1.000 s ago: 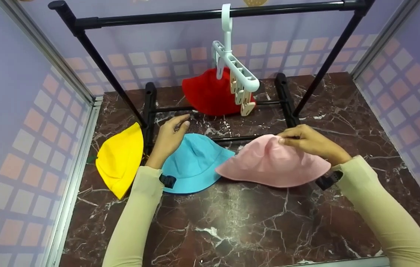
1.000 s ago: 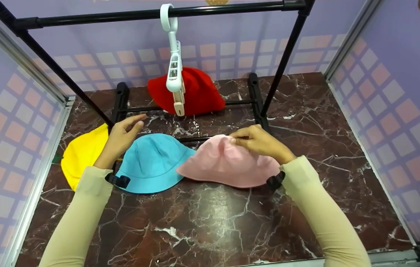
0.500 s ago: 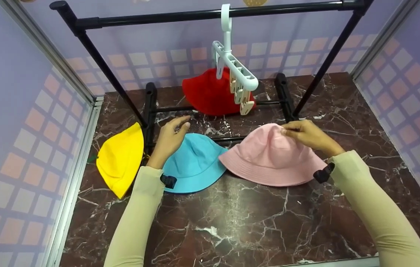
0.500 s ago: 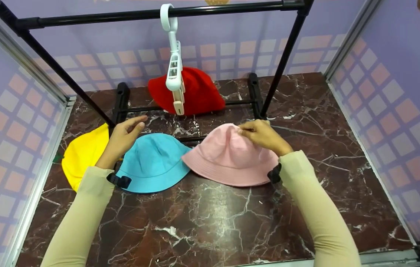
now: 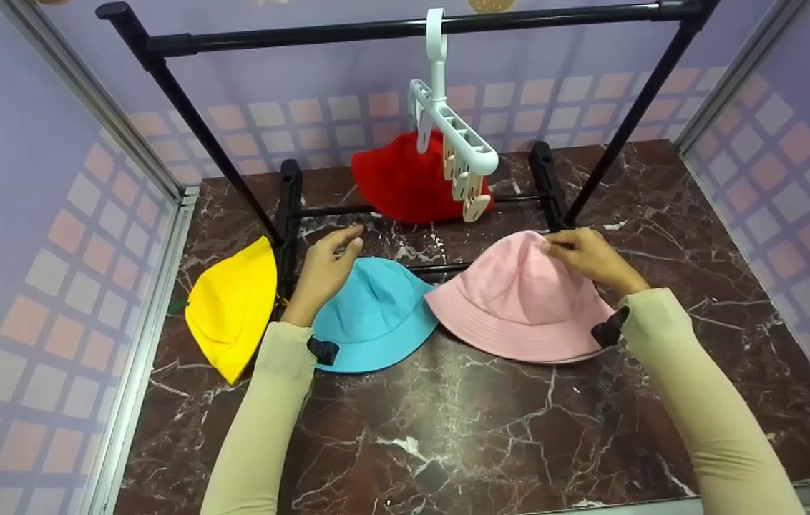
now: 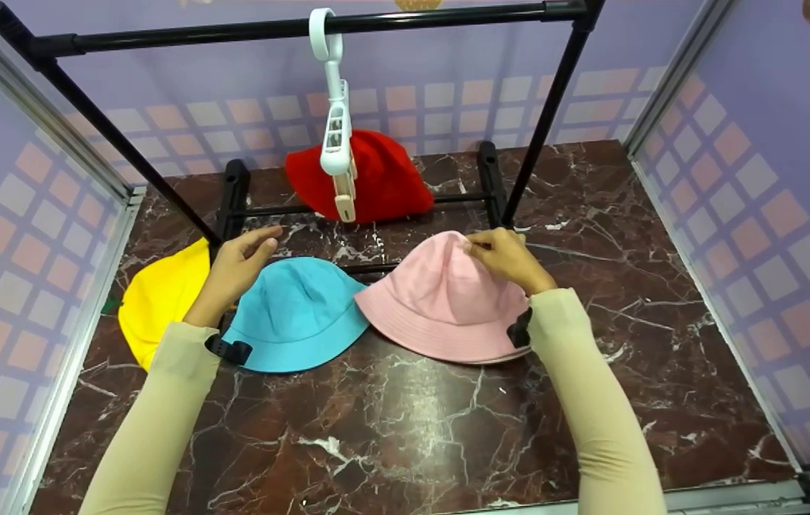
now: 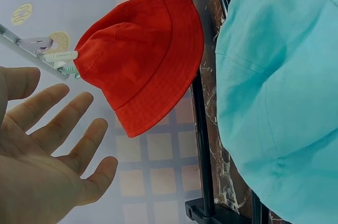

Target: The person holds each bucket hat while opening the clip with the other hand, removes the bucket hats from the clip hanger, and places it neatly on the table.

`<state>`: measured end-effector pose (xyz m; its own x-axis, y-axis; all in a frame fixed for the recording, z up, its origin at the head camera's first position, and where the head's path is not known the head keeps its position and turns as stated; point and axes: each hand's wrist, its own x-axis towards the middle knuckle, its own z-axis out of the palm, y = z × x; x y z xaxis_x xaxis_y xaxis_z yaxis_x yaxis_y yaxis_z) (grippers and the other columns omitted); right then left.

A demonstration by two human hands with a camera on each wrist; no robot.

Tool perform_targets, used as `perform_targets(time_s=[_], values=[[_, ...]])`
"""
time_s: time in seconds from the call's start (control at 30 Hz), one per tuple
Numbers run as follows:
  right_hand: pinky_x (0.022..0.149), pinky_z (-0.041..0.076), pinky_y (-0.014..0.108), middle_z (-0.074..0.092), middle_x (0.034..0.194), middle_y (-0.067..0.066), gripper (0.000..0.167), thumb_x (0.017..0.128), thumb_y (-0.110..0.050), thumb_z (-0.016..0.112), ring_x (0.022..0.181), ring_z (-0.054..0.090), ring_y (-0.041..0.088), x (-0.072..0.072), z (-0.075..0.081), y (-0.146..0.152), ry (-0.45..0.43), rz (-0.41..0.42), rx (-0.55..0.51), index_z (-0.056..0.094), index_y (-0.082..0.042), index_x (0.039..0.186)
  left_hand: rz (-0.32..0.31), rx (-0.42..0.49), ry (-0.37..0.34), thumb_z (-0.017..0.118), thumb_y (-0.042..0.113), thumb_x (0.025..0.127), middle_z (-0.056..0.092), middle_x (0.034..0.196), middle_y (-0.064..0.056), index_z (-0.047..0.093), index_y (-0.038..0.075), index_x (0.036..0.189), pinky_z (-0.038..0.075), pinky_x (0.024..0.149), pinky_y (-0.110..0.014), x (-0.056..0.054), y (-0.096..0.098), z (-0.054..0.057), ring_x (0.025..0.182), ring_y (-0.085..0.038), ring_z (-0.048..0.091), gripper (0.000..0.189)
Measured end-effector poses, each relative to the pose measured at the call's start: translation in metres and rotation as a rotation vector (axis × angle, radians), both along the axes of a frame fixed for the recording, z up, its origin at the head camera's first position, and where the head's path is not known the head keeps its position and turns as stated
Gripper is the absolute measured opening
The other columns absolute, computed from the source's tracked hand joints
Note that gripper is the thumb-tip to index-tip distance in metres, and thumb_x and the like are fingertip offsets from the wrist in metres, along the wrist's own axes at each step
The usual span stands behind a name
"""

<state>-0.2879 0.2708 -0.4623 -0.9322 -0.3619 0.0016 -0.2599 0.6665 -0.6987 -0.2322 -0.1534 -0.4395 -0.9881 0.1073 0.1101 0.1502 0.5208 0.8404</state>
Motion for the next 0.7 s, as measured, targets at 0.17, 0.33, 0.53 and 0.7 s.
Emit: perform_targets(time_s=[0.17,0.33,0.53,0.7], values=[[0.074,0.041,0.012,0.068,0.113,0.018,0.031,0.096,-0.024,0.059,0.091,0.056,0.02,-0.005,-0.006,0.0,-0.014,-0.031,0.001,0.069,-0.002,0.117,0.008,0.004,0.008,0.049,0.026,0.102,0.051,0.141,-0.015,0.052,0.003,0.137,0.041,0.108,-0.042,0.0,-0.001,-0.002,0.133,-0.029,0.045,0.042],[0.075,0.042,0.018,0.067,0.116,0.019,0.034,0.097,-0.024,0.058,0.091,0.056,0.022,-0.009,-0.013,0.0,-0.053,-0.059,-0.01,0.067,0.0,0.119,0.004,0.002,-0.012,0.048,0.025,0.102,0.051,0.142,-0.015,0.052,0.003,0.137,0.037,0.111,-0.041,0.002,-0.001,-0.005,0.134,-0.03,0.045,0.042],[0.089,0.044,0.034,0.064,0.121,0.02,0.037,0.097,-0.026,0.058,0.107,0.057,0.027,-0.012,-0.021,-0.002,-0.088,-0.118,-0.016,0.065,0.001,0.121,0.007,0.006,-0.006,0.05,0.025,0.101,0.052,0.141,-0.016,0.054,0.003,0.135,0.037,0.11,-0.044,0.0,0.001,-0.01,0.132,-0.031,0.046,0.041],[0.093,0.043,0.041,0.062,0.125,0.021,0.038,0.097,-0.026,0.058,0.11,0.056,0.03,-0.013,-0.027,-0.001,-0.12,-0.177,-0.021,0.064,0.0,0.123,-0.001,0.007,-0.014,0.049,0.024,0.102,0.054,0.138,-0.016,0.053,0.003,0.136,0.039,0.107,-0.044,0.001,0.003,-0.014,0.126,-0.031,0.05,0.04]])
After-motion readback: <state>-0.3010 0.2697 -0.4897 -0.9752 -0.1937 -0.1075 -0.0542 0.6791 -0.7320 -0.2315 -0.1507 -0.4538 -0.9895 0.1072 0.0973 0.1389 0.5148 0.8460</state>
